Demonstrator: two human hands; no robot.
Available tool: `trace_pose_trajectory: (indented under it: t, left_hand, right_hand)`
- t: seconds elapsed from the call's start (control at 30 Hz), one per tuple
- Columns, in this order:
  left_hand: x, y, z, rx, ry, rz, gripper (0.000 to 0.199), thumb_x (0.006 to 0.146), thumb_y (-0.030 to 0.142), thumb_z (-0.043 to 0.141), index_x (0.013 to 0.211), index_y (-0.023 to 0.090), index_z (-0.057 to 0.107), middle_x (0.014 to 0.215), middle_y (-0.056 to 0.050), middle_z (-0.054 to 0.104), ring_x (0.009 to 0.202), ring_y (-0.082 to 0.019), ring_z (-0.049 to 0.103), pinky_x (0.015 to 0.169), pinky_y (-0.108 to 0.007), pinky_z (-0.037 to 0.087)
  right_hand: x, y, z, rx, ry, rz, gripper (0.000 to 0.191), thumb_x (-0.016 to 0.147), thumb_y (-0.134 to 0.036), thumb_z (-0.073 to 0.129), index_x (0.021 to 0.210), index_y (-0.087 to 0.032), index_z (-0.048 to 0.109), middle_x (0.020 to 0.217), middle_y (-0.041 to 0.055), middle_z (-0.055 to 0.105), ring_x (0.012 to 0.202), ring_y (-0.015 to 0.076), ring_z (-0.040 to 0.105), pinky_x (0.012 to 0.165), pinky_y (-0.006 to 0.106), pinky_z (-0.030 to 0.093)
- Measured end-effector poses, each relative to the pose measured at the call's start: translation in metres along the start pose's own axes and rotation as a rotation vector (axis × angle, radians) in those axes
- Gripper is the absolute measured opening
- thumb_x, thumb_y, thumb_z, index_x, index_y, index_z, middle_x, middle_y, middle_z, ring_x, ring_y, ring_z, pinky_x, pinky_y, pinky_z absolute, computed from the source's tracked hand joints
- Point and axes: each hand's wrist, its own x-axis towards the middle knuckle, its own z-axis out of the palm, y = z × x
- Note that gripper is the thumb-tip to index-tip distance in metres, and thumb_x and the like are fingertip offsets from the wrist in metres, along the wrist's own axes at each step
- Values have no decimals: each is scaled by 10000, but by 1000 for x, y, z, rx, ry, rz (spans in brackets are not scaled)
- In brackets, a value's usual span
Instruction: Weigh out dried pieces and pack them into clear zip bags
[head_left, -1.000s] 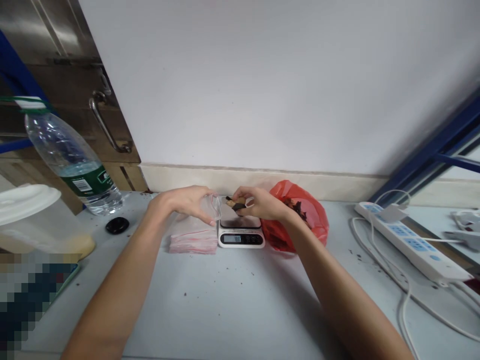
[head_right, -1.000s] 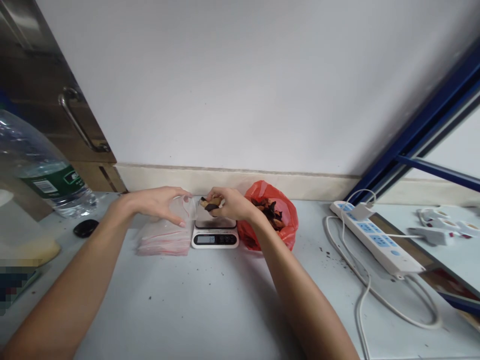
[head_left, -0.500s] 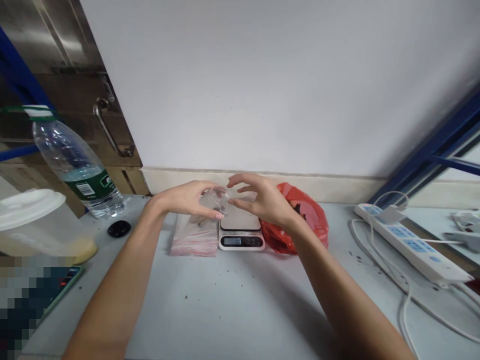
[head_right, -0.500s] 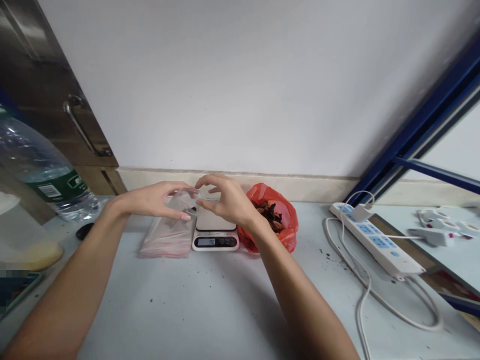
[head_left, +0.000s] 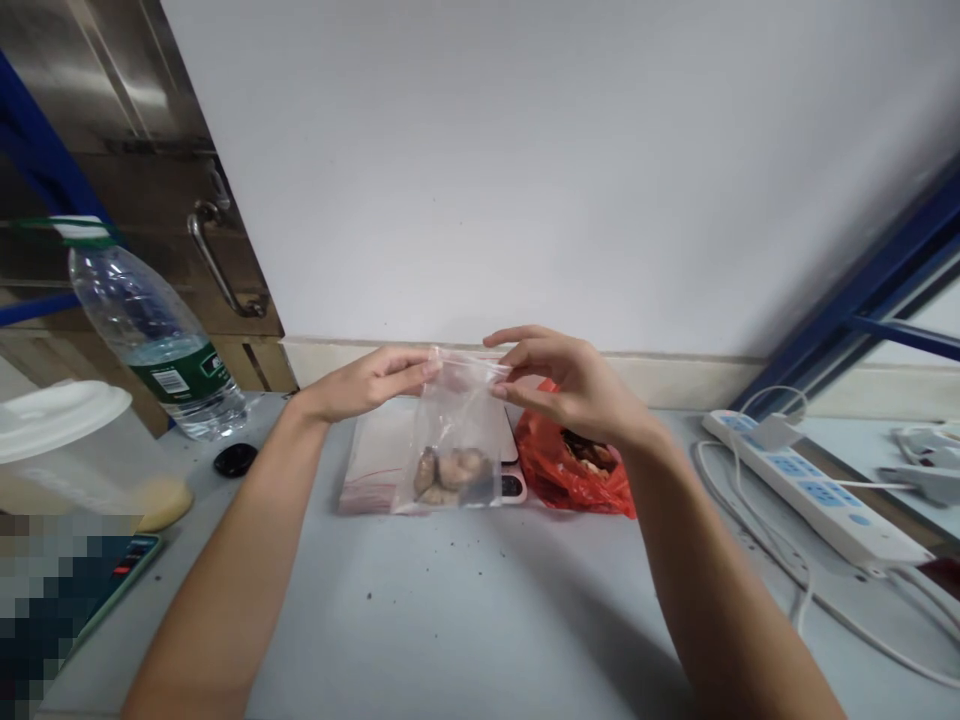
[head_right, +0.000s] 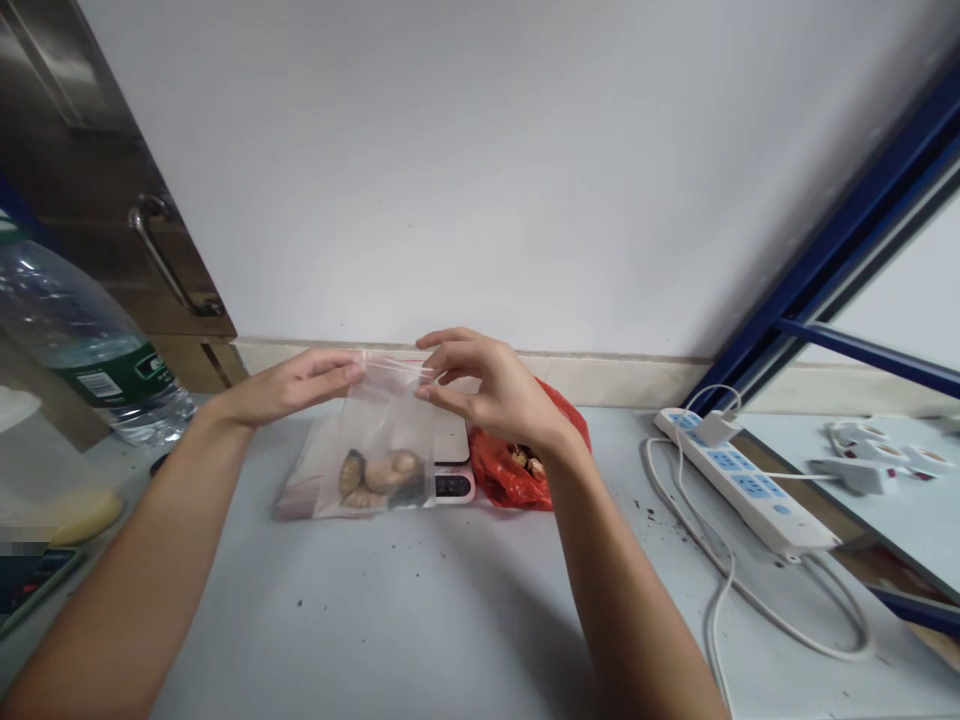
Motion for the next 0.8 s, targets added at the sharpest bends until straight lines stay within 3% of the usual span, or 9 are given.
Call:
trace_pose_trajectory:
  t: [0.1,0.17,0.3,0.53,0.8]
  left_hand:
    - [1,1,1,28,31,-25,519,923,607,518,1112,172,729,1070,-84,753,1029,-254,681,890,-373,566]
    - [1,1,1,29,47,-24,463,917,548,557,1148,185,729,1088,-82,763,984,-230,706,878,-359,573]
    - [1,2,2,20,80,-55,432,872,433,656,1232,201,709,994,-75,798,925,-221,745,851,-342,582]
    - [3,4,4,-21,184,-52,349,758,475,783,922,167,762,825,-83,794,808,-233,757,773,-339,621]
    - [5,10,10,-6,278,-28,195,806,365,719,816,170,721,791,-68,776,772,-222,748,767,-345,623]
  right_hand:
    - [1,1,-2,66,17,50,243,762,-386,772,735,-182,642,1056,103,713,872,192,669,768,341,573]
    - [1,1,-3,85,21,93,248,733,-374,789,738,-182,632,974,83,711,823,179,654,708,314,559]
    - [1,2,-5,96,23,194,277,690,-371,802,719,-181,603,995,82,717,674,133,608,574,273,505]
    - [1,1,-12,114,17,226,309,691,-411,807,675,-190,593,745,43,703,693,164,645,617,287,517]
    - [-1,4,-17,145,5,232,351,681,-445,818,673,-200,567,742,42,700,695,170,656,644,311,531]
